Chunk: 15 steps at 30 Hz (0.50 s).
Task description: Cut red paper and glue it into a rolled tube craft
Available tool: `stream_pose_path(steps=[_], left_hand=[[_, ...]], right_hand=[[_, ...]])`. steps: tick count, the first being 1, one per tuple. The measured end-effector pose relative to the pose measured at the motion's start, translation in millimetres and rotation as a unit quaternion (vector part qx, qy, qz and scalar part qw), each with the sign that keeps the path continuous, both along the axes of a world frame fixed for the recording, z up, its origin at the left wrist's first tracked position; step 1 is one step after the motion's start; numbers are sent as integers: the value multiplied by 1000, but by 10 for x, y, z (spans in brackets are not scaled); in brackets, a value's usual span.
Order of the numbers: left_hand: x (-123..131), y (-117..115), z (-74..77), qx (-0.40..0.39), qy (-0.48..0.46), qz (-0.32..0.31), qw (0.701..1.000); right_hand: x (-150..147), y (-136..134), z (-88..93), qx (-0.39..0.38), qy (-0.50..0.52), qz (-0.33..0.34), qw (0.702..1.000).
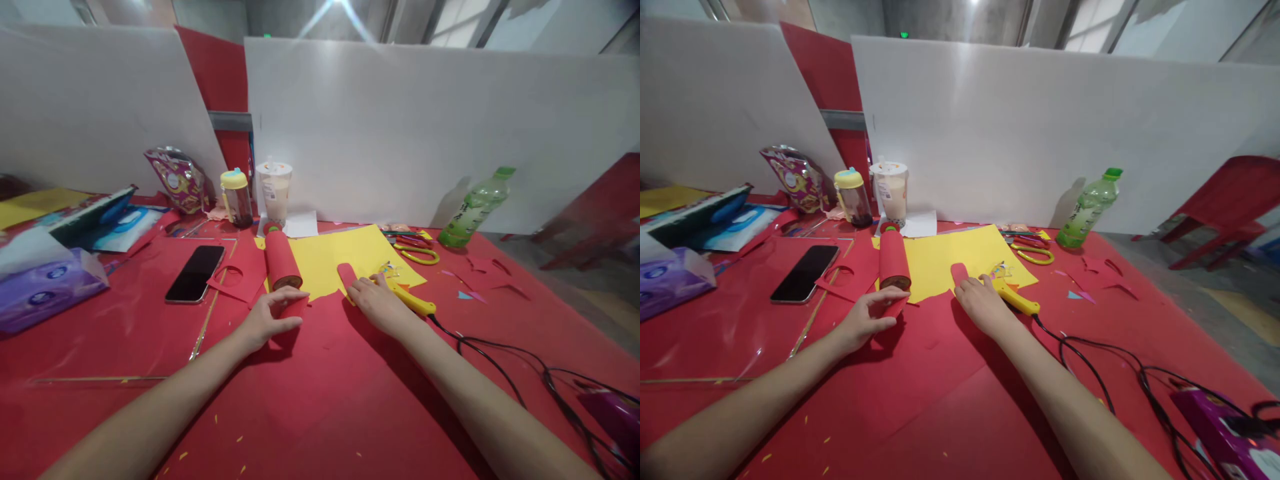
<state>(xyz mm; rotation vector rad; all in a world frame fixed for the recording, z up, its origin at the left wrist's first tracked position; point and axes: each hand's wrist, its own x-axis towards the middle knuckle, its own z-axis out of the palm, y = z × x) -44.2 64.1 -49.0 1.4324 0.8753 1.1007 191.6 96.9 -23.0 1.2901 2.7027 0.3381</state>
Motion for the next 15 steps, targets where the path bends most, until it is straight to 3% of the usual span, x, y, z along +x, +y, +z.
stream_pose_path(steps=[9, 15], left_hand=[[2, -1, -30, 12, 6, 4, 1000], [4, 0, -46, 9, -8, -5, 1000]], right_hand=[[-84, -73, 111, 5, 20, 28, 999], [-127, -101, 42, 39, -18, 0, 999]])
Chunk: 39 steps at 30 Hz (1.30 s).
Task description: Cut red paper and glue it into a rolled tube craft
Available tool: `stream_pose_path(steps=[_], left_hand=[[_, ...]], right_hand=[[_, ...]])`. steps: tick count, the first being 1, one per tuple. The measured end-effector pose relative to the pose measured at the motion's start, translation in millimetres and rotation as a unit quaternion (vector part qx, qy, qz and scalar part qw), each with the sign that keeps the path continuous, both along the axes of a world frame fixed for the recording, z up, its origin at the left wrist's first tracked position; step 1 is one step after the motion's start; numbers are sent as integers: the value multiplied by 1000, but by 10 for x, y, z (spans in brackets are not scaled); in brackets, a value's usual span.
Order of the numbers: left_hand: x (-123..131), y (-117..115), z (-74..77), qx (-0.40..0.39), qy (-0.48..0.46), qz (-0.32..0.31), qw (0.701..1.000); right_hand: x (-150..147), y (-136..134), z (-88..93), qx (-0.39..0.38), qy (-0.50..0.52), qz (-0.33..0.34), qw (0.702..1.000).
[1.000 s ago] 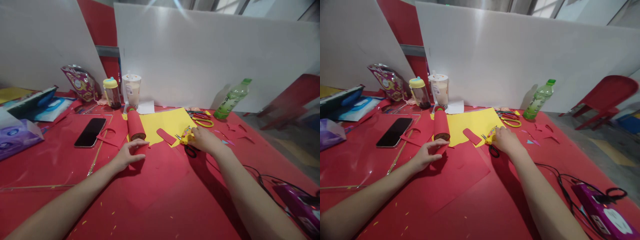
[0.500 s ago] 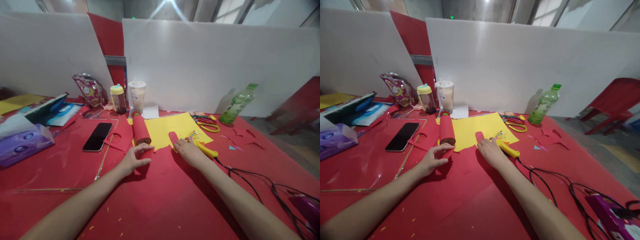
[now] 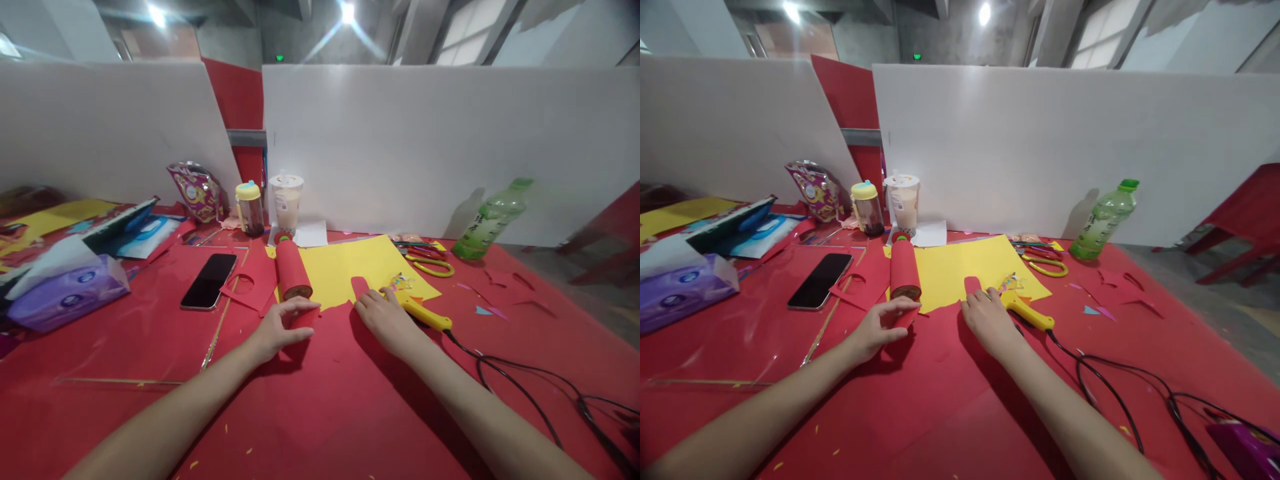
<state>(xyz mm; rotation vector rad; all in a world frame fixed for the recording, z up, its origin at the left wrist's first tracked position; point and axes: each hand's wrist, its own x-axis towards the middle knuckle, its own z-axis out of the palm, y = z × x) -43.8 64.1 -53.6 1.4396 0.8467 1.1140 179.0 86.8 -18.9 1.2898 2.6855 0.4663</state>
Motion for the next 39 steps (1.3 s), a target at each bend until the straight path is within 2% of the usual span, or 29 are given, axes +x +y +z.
stream_pose_path(steps=[6, 22, 32, 39], left_hand=[[1, -1, 4, 1, 17, 3, 1000], [8, -3, 34, -8, 6, -20, 1000], [-12, 0, 13, 12, 53, -12, 998], [1, -9, 15, 2, 30, -9, 999]], right_hand=[[-60, 11, -61, 27, -2, -13, 1000], [-97, -23, -14, 27, 2, -43, 999], [-81, -7, -80, 19, 12, -41, 999], [-64, 24, -70, 19, 25, -31, 999]])
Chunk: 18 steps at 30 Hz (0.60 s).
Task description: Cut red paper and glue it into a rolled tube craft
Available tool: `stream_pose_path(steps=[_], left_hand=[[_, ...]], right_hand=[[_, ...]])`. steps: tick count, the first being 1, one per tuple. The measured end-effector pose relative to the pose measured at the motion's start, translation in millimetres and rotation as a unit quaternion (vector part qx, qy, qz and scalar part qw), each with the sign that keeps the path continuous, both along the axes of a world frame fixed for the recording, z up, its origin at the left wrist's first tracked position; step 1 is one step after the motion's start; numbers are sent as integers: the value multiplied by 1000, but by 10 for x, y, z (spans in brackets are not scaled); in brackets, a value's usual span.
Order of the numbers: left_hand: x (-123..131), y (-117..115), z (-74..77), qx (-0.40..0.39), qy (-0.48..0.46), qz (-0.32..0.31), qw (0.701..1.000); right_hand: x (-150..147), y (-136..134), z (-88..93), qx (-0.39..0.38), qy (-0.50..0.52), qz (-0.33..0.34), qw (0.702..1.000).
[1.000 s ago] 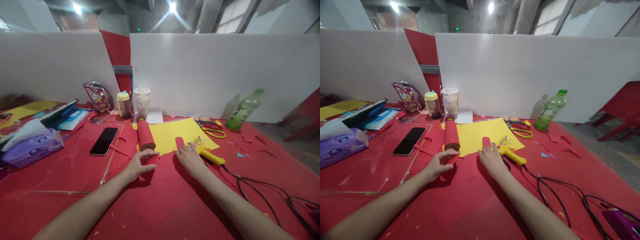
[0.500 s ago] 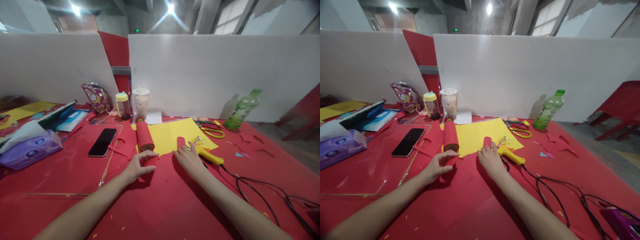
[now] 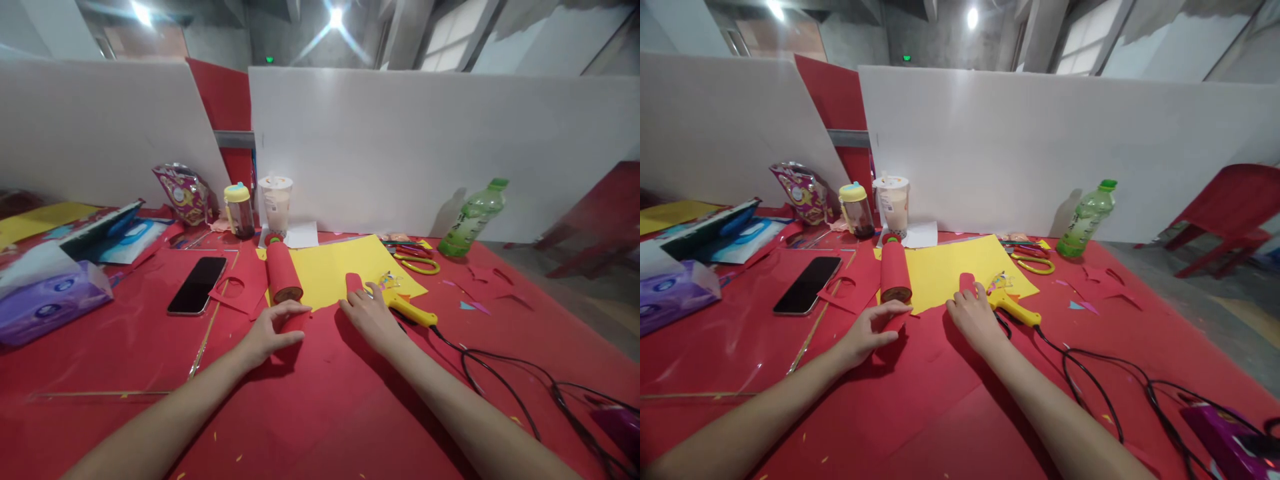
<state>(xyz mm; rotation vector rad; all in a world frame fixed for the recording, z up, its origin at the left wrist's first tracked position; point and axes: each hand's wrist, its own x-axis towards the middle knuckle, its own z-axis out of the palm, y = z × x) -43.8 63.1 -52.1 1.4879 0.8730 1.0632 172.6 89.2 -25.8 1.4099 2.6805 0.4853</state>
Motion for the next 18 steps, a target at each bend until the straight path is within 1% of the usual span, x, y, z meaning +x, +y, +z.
stream_pose_path(steps=[5, 12, 15, 18], left_hand=[[10, 0, 7, -14, -16, -2, 1000], [18, -2, 17, -17, -23, 3, 1000], [15, 3, 1, -9, -29, -1, 1000], [11, 3, -8, -2, -23, 4, 1000]], right_hand=[[5, 11, 24, -8, -6, -13, 1000], [-35, 81, 61, -48, -24, -11, 999], [-79, 135, 95, -62, -34, -3, 998], [-119, 176, 119, -60, -43, 11, 997]])
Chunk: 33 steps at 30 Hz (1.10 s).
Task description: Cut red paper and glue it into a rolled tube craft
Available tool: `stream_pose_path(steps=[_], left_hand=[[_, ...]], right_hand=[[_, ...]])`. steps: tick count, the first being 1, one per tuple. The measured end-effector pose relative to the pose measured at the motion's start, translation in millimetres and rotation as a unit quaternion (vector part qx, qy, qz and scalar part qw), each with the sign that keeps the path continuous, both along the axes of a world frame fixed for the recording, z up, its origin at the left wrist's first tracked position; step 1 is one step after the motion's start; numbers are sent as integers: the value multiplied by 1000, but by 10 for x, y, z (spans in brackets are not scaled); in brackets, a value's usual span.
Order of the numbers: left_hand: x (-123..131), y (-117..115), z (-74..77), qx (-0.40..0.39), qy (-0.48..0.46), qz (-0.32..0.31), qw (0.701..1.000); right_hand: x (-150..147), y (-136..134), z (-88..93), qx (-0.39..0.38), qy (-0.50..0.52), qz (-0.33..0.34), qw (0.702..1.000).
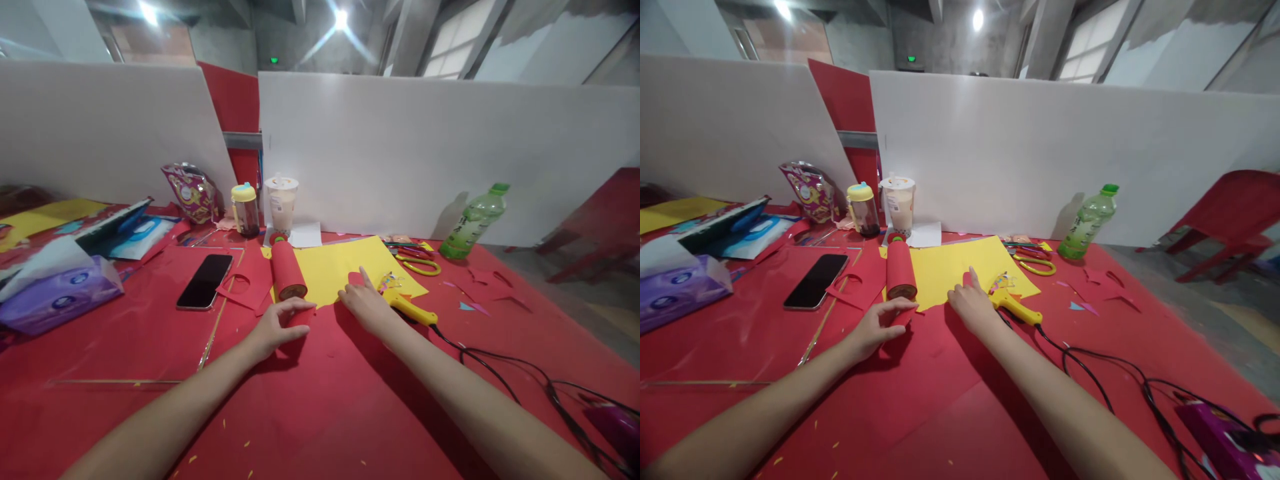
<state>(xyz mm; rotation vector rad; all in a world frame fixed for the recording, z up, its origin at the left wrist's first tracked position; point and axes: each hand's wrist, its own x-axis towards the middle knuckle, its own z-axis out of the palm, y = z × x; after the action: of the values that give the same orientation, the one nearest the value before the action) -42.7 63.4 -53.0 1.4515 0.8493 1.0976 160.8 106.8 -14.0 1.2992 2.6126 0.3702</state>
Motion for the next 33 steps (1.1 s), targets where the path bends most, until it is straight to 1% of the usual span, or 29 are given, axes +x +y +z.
stream_pose_path(steps=[3, 6, 8, 11, 14, 15, 17, 18, 19, 21, 25, 30, 33], left_hand=[[2, -2, 15, 0, 1, 3, 1000], [9, 1, 38, -5, 4, 9, 1000], [14, 5, 45, -9, 2, 15, 1000], [20, 7, 42, -11, -2, 26, 1000], [28, -4, 49, -14, -5, 35, 999], [30, -13, 57, -14, -5, 40, 999], [31, -33, 82, -9, -1, 51, 999], [29, -43, 95, 0, 3, 53, 999], [25, -52, 108, 13, 7, 51, 999], [17, -63, 127, 46, 17, 42, 998], [4, -64, 132, 90, 44, 22, 995], [13, -64, 138, 100, 39, -13, 994], [14, -65, 143, 110, 44, -32, 992]], right_hand=[[-3, 40, -16, 8, 17, 15, 1000], [31, 88, -46, 9, 45, 11, 999], [57, 114, -36, 12, 65, 10, 998], [67, 116, 63, 26, 119, 4, 993], [31, 62, 217, 31, 224, -19, 974], [11, 38, 258, 15, 311, -36, 950], [-32, -6, 303, -42, 459, -71, 885], [-53, -23, 303, -76, 512, -86, 851], [-72, -36, 291, -106, 548, -96, 824], [-107, -53, 245, -150, 587, -106, 788], [-171, -92, 171, -205, 617, -110, 752], [-227, -135, 153, -251, 632, -108, 725], [-234, -137, 137, -279, 646, -97, 704]])
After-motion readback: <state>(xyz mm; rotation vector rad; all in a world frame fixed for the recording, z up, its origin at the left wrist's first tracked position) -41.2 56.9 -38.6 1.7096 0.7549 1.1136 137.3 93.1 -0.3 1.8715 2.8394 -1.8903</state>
